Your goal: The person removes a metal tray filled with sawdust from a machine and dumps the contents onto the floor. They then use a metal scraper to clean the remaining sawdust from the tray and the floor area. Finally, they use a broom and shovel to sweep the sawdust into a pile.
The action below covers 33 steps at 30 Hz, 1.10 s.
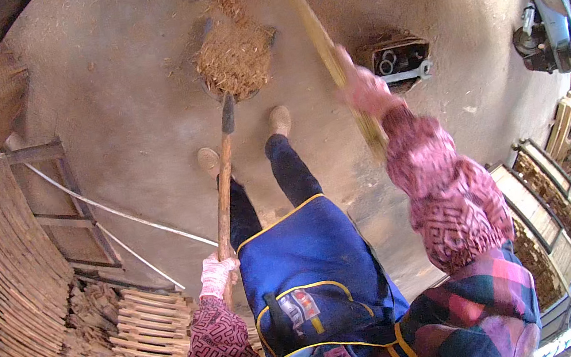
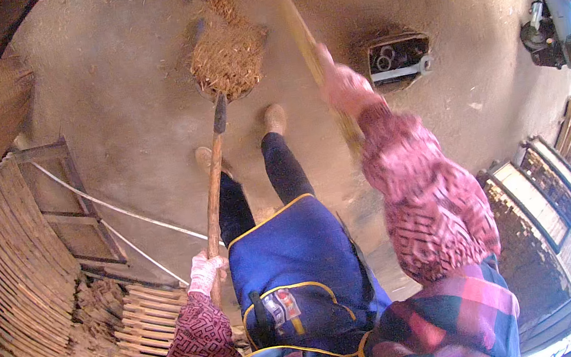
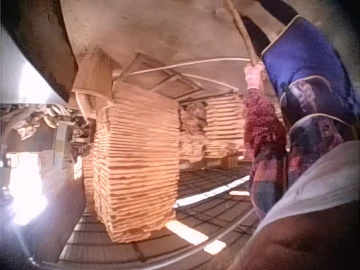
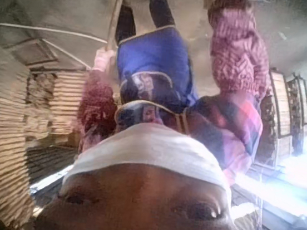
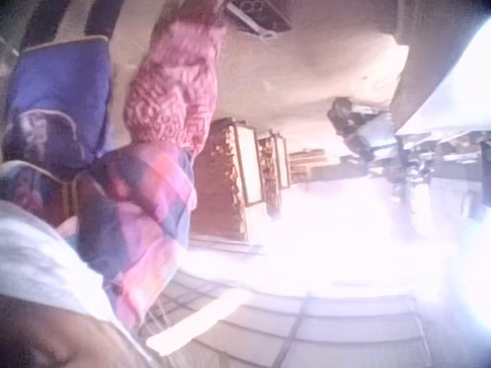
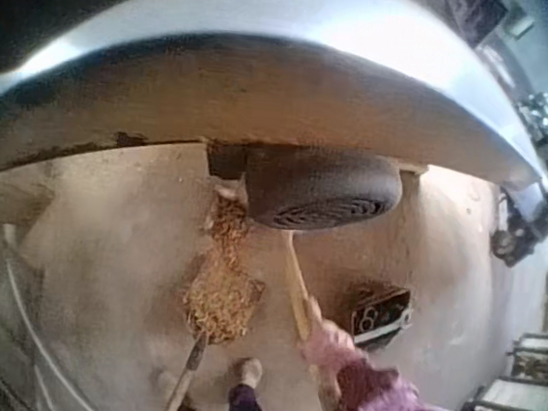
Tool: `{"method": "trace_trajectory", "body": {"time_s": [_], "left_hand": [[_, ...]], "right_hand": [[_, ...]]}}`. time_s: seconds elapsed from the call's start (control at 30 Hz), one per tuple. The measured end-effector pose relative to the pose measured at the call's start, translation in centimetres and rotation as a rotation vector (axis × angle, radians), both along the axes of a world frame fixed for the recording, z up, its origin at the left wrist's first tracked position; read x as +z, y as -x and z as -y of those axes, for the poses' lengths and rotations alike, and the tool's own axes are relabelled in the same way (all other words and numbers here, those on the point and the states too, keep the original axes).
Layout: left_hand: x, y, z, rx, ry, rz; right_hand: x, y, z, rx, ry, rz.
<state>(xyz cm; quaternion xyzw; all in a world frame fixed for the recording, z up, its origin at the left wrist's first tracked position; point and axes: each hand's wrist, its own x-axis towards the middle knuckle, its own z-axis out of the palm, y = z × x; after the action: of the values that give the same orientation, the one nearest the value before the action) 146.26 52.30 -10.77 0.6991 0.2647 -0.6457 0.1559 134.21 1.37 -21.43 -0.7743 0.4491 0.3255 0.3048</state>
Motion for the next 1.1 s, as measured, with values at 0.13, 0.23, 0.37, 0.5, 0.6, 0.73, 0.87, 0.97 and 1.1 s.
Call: {"method": "trace_trajectory", "body": {"time_s": [0.13,0.23,0.37,0.5,0.6,0.73,0.87,0.97,1.1], "left_hand": [[-0.3,-0.1,-1.0,0.048,-0.025,-0.038],[-0.7,-0.1,-2.4,0.027,-0.031,-0.043],[-1.3,0.8,-3.3,0.03,-0.002,-0.027],[-0.7,-0.4,-0.7,-0.026,-0.001,-0.019],[-0.8,-0.7,-1.2,-0.045,-0.004,-0.055],[-0.3,-0.9,-2.2,-0.076,-0.023,-0.039],[-0.5,-2.0,-1.2,-0.058,-0.03,-0.051],[-0.7,-2.3,-1.6,-0.053,-0.01,-0.062],[-0.5,-2.9,-0.4,-0.002,0.022,-0.1]], "right_hand": [[9.7,4.2,2.8,0.036,-0.147,0.247],[17.4,-1.4,5.0,-0.115,-0.221,-0.177],[11.3,-6.9,5.4,0.152,0.002,0.007],[3.1,-8.2,2.0,0.253,0.054,0.008],[5.5,-2.8,0.1,0.448,0.018,-0.165],[15.5,-1.1,2.6,0.362,-0.097,-0.354],[17.3,5.2,5.0,0.104,-0.028,-0.211],[12.8,3.9,4.8,-0.133,0.039,-0.137],[3.0,-1.3,0.6,-0.287,0.109,-0.037]]}}
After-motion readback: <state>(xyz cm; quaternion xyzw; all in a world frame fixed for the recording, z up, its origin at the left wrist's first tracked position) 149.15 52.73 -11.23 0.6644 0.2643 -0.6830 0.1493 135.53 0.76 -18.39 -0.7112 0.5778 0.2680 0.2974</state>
